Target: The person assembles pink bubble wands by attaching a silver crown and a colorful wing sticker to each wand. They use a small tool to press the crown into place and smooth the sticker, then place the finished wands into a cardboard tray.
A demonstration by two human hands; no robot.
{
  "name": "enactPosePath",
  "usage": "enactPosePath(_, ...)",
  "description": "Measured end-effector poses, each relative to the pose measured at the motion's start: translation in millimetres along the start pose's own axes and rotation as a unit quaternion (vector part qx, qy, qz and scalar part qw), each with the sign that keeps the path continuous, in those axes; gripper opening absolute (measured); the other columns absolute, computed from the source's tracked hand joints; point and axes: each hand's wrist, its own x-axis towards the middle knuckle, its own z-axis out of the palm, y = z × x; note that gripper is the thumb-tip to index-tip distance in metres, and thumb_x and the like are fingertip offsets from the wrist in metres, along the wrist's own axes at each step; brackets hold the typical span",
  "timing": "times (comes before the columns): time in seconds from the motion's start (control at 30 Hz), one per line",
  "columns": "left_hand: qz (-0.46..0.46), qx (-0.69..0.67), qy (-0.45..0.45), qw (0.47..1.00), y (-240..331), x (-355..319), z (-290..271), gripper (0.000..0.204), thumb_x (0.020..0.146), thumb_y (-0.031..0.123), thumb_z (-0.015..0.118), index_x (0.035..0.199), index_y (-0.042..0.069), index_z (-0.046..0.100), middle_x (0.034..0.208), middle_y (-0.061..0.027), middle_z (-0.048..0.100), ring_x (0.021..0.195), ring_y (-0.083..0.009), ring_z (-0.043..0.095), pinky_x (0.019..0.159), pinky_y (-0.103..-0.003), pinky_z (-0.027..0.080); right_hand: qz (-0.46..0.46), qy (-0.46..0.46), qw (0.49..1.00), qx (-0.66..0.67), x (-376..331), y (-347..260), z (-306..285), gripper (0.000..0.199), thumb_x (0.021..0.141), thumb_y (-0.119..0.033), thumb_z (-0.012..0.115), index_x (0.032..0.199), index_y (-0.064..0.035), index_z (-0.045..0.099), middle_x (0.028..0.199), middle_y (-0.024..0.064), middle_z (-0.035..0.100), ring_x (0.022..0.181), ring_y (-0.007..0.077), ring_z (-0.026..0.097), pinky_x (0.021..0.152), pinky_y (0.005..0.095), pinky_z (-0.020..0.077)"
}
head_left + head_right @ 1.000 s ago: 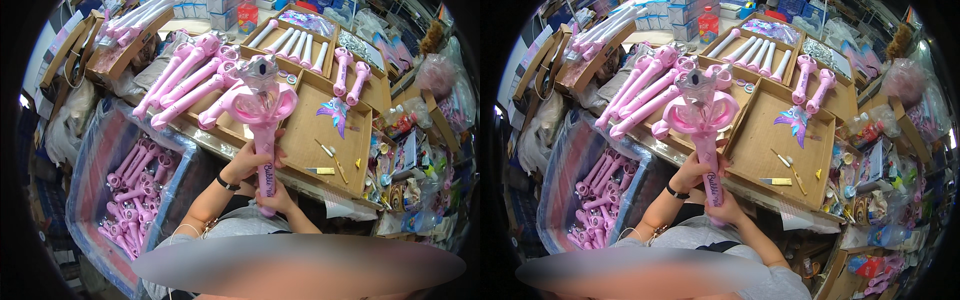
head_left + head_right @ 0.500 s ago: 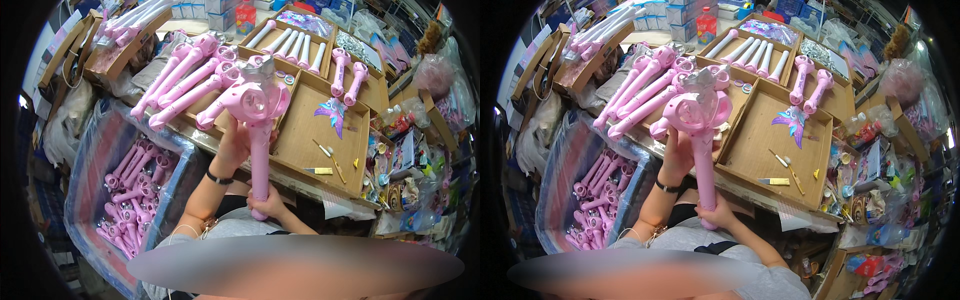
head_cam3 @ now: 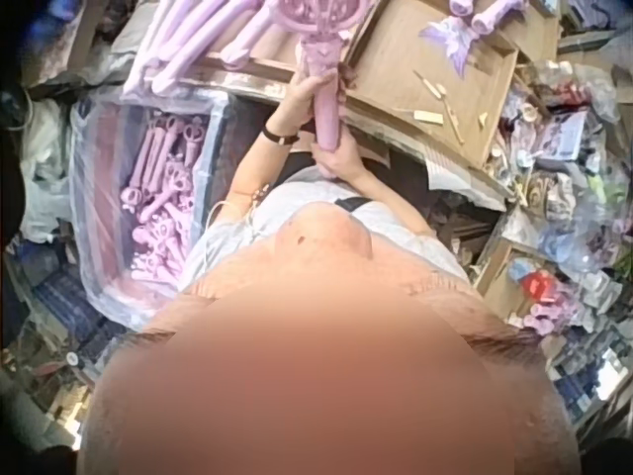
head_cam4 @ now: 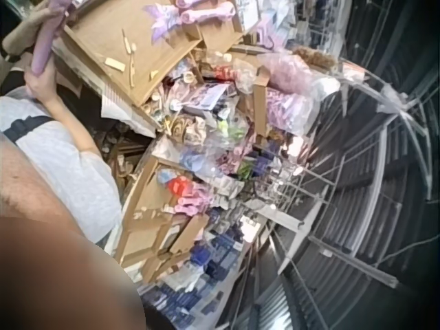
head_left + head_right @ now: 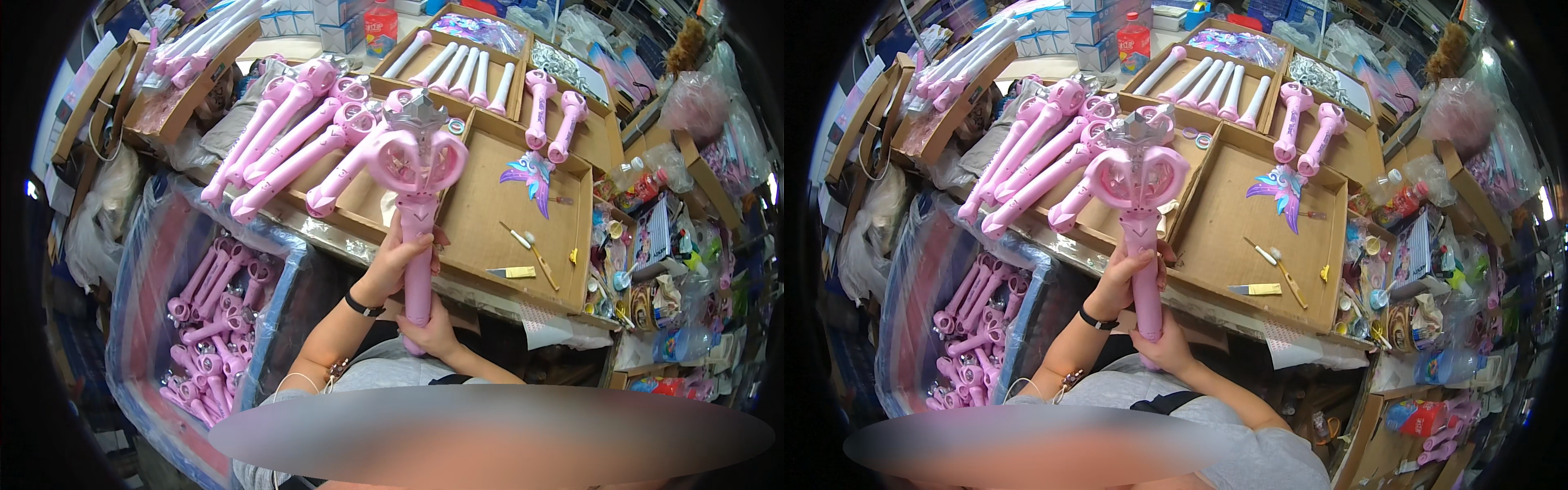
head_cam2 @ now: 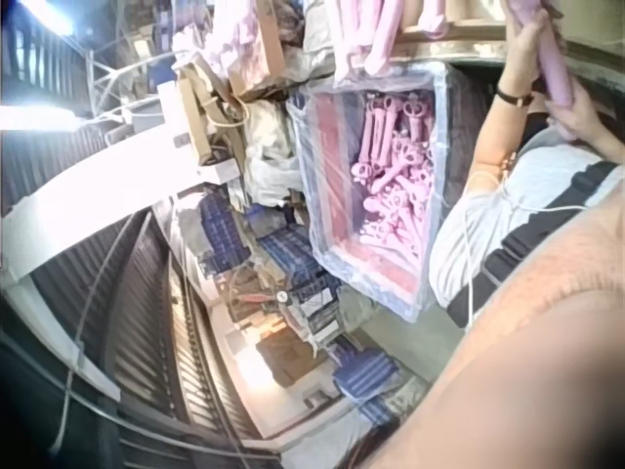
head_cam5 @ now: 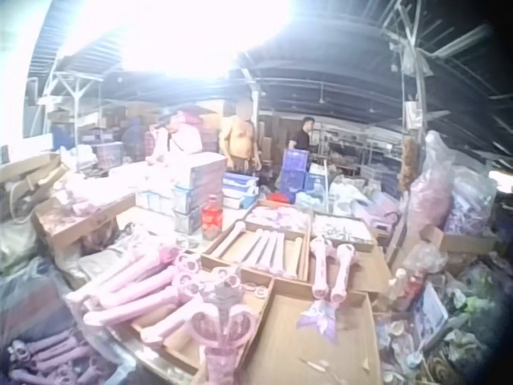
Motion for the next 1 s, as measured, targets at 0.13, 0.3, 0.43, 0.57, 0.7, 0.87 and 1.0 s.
enactPosePath(0.13, -0.011, -0.007, 0.006, 1.000, -3.0, 2.3, -5.0, 0.060, 0.085, 0.029, 0.061, 0.130, 0.011, 0.025, 0.095, -0.0143, 0.057, 0.061, -0.0187, 0.057, 0.055, -0.031, 0.050, 0.017, -0.007, 1.000, 0.004, -0.4, 0.7, 1.4, 0.050, 0.075, -0.012, 0.072, 0.117, -0.0018, 0.046, 0.088, 0.0069, 0.058, 0.076, 0.0142, 0.057, 0.069, 0.0302, 0.0485)
enactPosePath(0.3, -0.037, -0.015, -0.096, 0.995, 4.4, 5.5, -11.9, 0.067, 0.083, 0.046, 0.062, 0.130, 0.006, 0.034, 0.104, -0.0161, 0.059, 0.070, -0.0227, 0.062, 0.060, -0.033, 0.052, 0.013, -0.005, 1.000, -0.001, -1.9, 4.4, 0.0, 0.050, 0.075, -0.019, 0.073, 0.115, -0.0023, 0.048, 0.084, 0.0118, 0.060, 0.073, 0.0202, 0.061, 0.067, 0.0341, 0.0492)
enactPosePath(0.43, 0.124, -0.024, -0.074, 0.989, 18.7, 15.1, -14.4, 0.101, 0.066, 0.081, 0.050, 0.131, 0.004, 0.044, 0.119, -0.0148, 0.058, 0.094, -0.0252, 0.064, 0.081, -0.036, 0.052, -0.063, -0.018, 0.993, -0.100, -4.8, 4.5, -2.7, 0.051, 0.074, -0.021, 0.074, 0.114, -0.0015, 0.049, 0.081, 0.0152, 0.062, 0.070, 0.0253, 0.064, 0.065, 0.0359, 0.0505)
enactPosePath(0.57, 0.094, -0.034, 0.003, 0.995, 27.7, 17.5, -8.0, 0.091, 0.070, 0.074, 0.056, 0.128, 0.004, 0.044, 0.117, -0.0136, 0.057, 0.092, -0.0237, 0.064, 0.082, -0.039, 0.052, -0.034, -0.007, 0.996, -0.085, -4.2, 1.5, -3.4, 0.050, 0.074, -0.021, 0.074, 0.113, -0.0012, 0.050, 0.078, 0.0160, 0.063, 0.068, 0.0268, 0.066, 0.063, 0.0362, 0.0511)
enactPosePath(0.7, 0.102, -0.029, -0.051, 0.993, 21.3, 5.5, 3.4, 0.081, 0.081, 0.022, 0.069, 0.140, 0.019, 0.015, 0.123, -0.0185, 0.050, 0.088, -0.0226, 0.062, 0.077, -0.037, 0.052, -0.025, 0.030, 0.996, -0.078, -1.9, -3.7, -2.8, 0.049, 0.075, -0.020, 0.073, 0.113, -0.0015, 0.050, 0.079, 0.0139, 0.063, 0.068, 0.0235, 0.065, 0.064, 0.0355, 0.0510)
enactPosePath(0.87, 0.077, 0.014, 0.004, 0.997, 12.1, 0.9, 5.4, 0.081, 0.074, 0.011, 0.065, 0.140, 0.016, 0.019, 0.123, -0.0181, 0.049, 0.081, -0.0215, 0.059, 0.071, -0.034, 0.051, -0.021, 0.009, 0.998, -0.054, -3.9, -5.5, -2.8, 0.049, 0.076, -0.020, 0.073, 0.115, -0.0023, 0.048, 0.080, 0.0105, 0.062, 0.070, 0.0189, 0.062, 0.065, 0.0333, 0.0500)
enactPosePath(1.0, 0.071, -0.004, -0.021, 0.997, 12.4, 1.9, -0.7, 0.081, 0.077, 0.008, 0.066, 0.140, 0.018, 0.016, 0.123, -0.0193, 0.050, 0.083, -0.0195, 0.059, 0.073, -0.032, 0.051, -0.008, 0.004, 0.999, -0.039, -5.2, 0.3, -1.6, 0.049, 0.076, -0.019, 0.073, 0.115, -0.0024, 0.048, 0.082, 0.0093, 0.060, 0.071, 0.0176, 0.060, 0.066, 0.0330, 0.0492)
